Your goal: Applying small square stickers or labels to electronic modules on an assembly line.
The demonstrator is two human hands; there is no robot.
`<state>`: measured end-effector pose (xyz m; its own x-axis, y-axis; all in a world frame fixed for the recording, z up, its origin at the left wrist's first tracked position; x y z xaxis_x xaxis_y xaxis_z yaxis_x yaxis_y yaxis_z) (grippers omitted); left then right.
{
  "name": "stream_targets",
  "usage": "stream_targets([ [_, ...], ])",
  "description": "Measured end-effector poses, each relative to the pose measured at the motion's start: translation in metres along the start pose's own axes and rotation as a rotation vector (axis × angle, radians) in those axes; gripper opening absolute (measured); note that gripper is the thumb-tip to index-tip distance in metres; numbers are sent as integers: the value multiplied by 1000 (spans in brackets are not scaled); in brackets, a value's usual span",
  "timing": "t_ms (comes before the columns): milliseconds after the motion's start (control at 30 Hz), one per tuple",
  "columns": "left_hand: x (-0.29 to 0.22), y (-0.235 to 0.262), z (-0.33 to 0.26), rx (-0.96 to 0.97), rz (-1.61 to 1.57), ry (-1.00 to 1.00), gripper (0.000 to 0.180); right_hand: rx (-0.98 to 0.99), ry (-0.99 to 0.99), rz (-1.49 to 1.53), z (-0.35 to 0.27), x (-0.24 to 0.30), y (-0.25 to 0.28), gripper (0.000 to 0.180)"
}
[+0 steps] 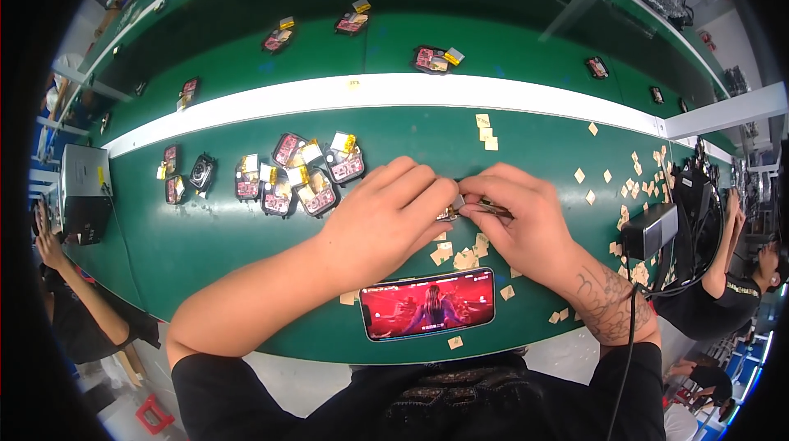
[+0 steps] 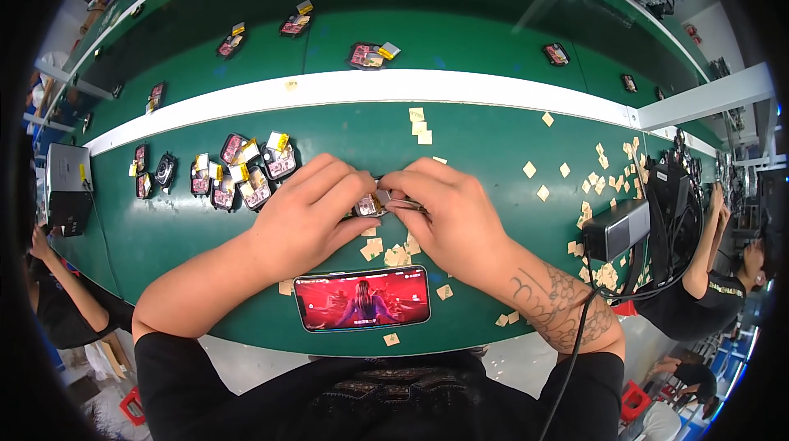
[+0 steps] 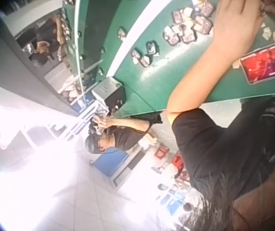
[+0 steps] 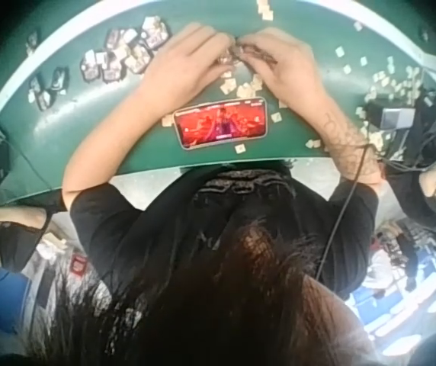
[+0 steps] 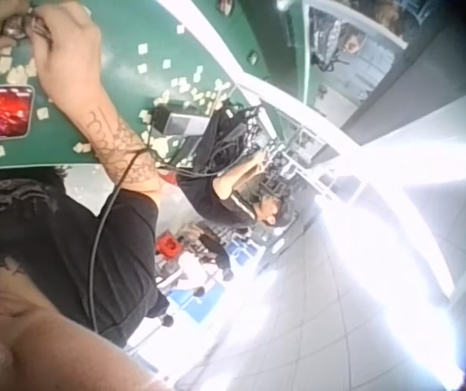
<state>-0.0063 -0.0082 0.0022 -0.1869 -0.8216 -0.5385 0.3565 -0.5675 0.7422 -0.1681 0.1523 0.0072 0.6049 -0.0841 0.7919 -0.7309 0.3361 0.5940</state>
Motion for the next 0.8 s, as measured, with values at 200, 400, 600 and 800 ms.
stream_targets([
  [200,-1,0,-1,-8,8,-4,47,16,-101,-9,2,10,1,21],
  [400,-3,-3,-1,-15,-16,8,47,-8,-31,-151,4,18,-2,18],
  [600,-5,-3,-2,-12,12,15,49,1,1,-177,7,12,-5,16],
  [800,-2,-2,3,-92,24,-90,48,-2,-166,69,13,10,10,20],
])
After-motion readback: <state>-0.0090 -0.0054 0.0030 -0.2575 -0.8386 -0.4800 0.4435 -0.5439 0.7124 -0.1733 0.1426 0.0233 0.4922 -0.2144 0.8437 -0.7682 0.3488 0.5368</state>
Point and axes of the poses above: each hand's wrist, its own z-axis towards the middle knuckle, its own y-axis out of the back of the hand, x = y × z, the point moved 1 cm from there along z, towards the middle knuckle, and after that the axes turned 2 degrees about -z, right-handed, at the moved point
